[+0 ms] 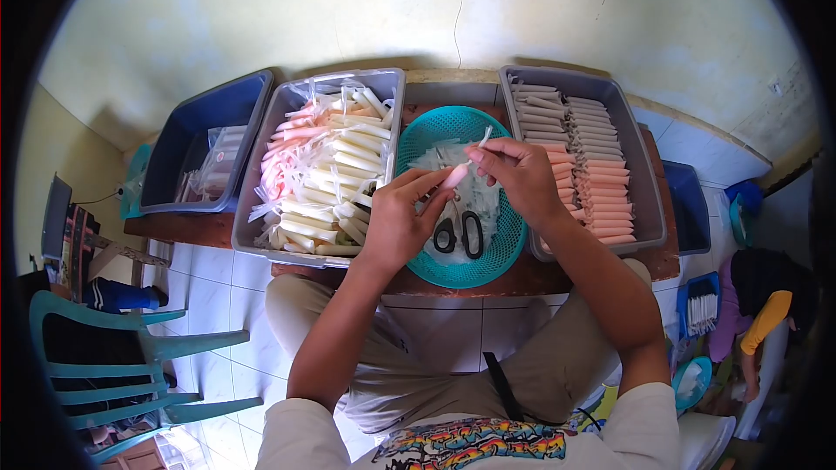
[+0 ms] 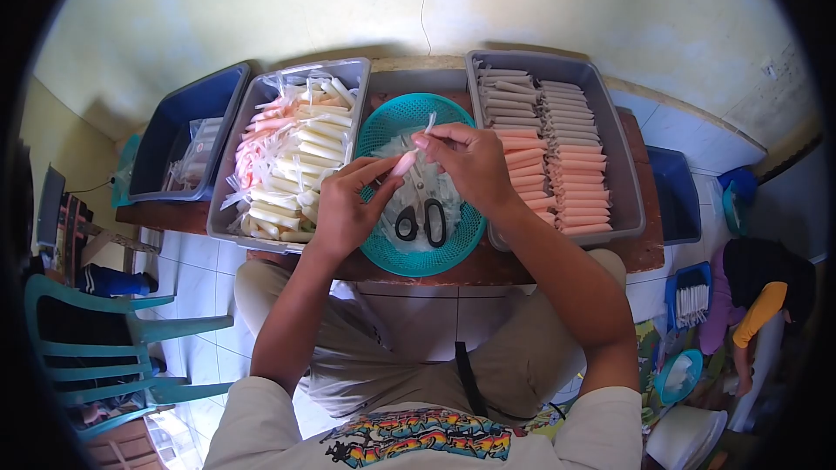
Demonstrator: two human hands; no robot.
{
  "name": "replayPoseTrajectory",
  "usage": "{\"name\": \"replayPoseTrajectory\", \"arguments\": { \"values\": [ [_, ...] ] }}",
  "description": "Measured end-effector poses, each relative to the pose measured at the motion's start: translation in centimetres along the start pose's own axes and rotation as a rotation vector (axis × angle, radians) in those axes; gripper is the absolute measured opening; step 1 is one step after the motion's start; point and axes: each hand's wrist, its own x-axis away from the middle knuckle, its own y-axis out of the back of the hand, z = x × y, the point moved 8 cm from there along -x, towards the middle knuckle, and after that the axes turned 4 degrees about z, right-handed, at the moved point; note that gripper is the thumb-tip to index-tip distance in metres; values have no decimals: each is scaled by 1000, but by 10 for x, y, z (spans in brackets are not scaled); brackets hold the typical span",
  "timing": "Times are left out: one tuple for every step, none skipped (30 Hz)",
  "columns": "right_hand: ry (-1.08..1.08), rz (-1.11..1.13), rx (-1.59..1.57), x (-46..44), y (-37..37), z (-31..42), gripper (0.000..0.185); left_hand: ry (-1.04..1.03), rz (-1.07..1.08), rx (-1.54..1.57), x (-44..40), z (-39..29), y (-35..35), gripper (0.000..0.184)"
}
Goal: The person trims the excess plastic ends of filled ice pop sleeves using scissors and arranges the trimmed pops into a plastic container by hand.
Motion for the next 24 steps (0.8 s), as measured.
{"name": "replayPoseTrajectory", "arguments": {
  "values": [
    [-36, -5, -34, -1, 1, -3, 24, -19, -13, -25, 0, -1, 1, 34],
    [-71, -11, -69, -1, 1, -6, 24, -38, -25, -50, 0, -2, 2, 34],
    [-73, -11, -69, -1, 1, -6, 24, -37, -24, -49, 1, -1, 2, 34],
    [-105, -25, -118, 0, 2, -9, 25, -56, -34, -79, 1, -1, 2, 34],
    [-137, -40, -168, 0, 3, -13, 25, -75, -43, -108, 1, -2, 2, 33],
    [-137, -41, -169, 0, 4, -12, 25, -75, -41, -108, 1, -3, 3, 33],
    [-157, -44, -190, 0, 4, -12, 25, -61, -36, -116, 1, -2, 3, 33],
    [-176, -47, -211, 0, 4, -13, 25, -47, -30, -124, 1, -2, 3, 32],
    [-176, -48, -212, 0, 4, -13, 25, -47, -29, -124, 1, 0, 3, 32],
    [-194, -53, -228, 0, 5, -15, 25, -55, -31, -131, 1, 1, 4, 32],
    [-212, -58, -244, 0, 4, -17, 25, -63, -34, -137, 1, 3, 5, 32],
    [-213, -59, -244, 0, 4, -17, 25, -63, -33, -137, 1, 4, 5, 32],
    [-225, -81, -255, 0, 4, -16, 25, -78, -40, -145, 0, 5, 6, 32],
    [-238, -103, -265, 1, 5, -17, 25, -93, -46, -153, 1, 4, 6, 32],
    [-240, -104, -266, 0, 5, -18, 25, -91, -44, -153, 1, 3, 6, 32],
    [-249, -120, -263, 0, 6, -19, 25, -88, -34, -164, 1, 1, 6, 32],
    [-259, -135, -260, 0, 7, -21, 26, -85, -24, -176, 0, 0, 5, 32],
    [-259, -135, -261, -1, 8, -21, 26, -84, -23, -177, 0, 0, 4, 32],
    [-254, -141, -268, -1, 9, -22, 26, -84, -22, -186, 0, 0, 3, 32],
    [-248, -147, -274, -1, 9, -22, 26, -86, -21, -196, -1, 0, 3, 32],
    [-248, -148, -274, -1, 9, -23, 26, -86, -20, -195, -1, 1, 3, 32],
    [-242, -144, -263, -1, 8, -24, 26, -83, -25, -184, 0, 2, 4, 32],
    [-234, -139, -251, -2, 7, -25, 26, -80, -32, -174, -1, 3, 5, 33],
    [-233, -138, -251, -2, 8, -26, 26, -81, -34, -175, 0, 4, 5, 33]
  ]
}}
